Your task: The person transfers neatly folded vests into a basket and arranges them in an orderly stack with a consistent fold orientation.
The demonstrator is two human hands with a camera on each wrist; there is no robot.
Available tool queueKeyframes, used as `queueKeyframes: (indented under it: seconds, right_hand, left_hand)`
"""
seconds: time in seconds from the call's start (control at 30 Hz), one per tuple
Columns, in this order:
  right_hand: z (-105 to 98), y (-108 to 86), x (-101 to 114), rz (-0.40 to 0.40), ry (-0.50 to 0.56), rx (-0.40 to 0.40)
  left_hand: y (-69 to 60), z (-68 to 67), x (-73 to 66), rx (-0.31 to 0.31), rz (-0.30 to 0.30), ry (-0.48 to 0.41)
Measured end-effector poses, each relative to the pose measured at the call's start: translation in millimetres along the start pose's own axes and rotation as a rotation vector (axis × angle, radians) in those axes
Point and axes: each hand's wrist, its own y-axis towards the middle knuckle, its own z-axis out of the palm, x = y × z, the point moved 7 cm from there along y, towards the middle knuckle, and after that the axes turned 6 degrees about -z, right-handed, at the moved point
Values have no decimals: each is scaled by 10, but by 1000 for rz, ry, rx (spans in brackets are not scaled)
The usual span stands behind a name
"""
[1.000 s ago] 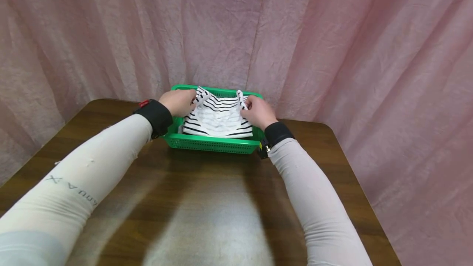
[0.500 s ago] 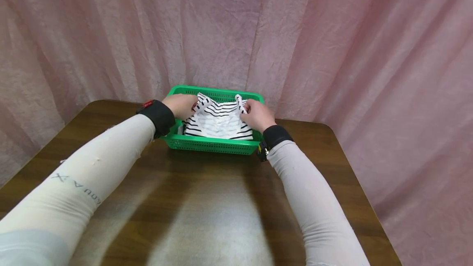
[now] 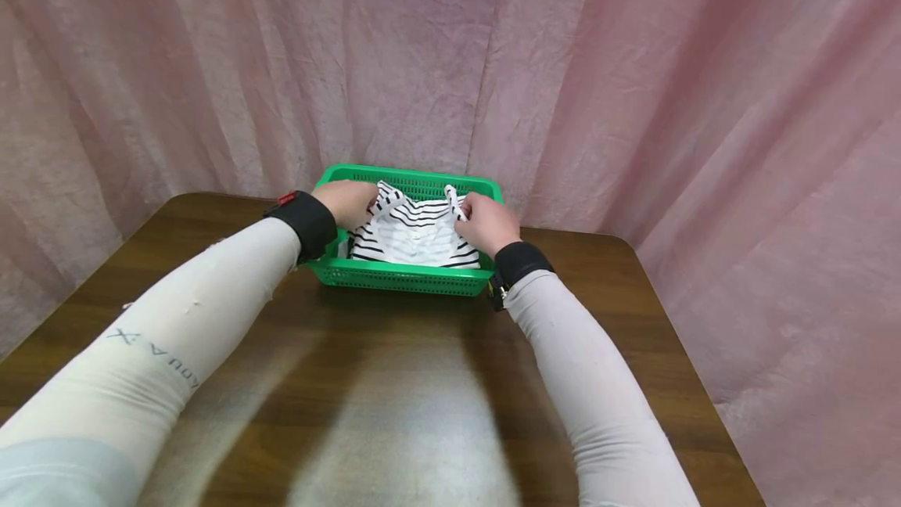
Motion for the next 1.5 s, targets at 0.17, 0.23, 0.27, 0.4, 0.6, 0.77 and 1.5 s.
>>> queueKeyframes:
  seconds: [0.17, 0.23, 0.27, 0.4, 0.6, 0.77, 1.5]
  right_hand:
    - [21, 16, 11, 7, -19, -5]
    - [27, 21, 22, 9, -38, -1]
    - [32, 23, 29, 11, -47, 3]
    - [37, 17, 49, 20, -85, 22]
    - [28, 0, 41, 34, -117, 30]
    - [49, -35, 54, 27, -143, 50]
    - [129, 12, 85, -14, -292, 125]
  left_hand:
    - [-65, -45, -18, 6, 19, 14]
    - [-200, -119, -76, 26, 8, 14]
    - [-266, -156, -103, 32, 4, 16]
    - [-317, -174, -127, 62, 6, -17]
    - [-813, -457, -405, 57, 10, -5]
    - [-853, -451, -445, 95, 7, 3]
    - [-746, -330, -402, 137, -19, 20]
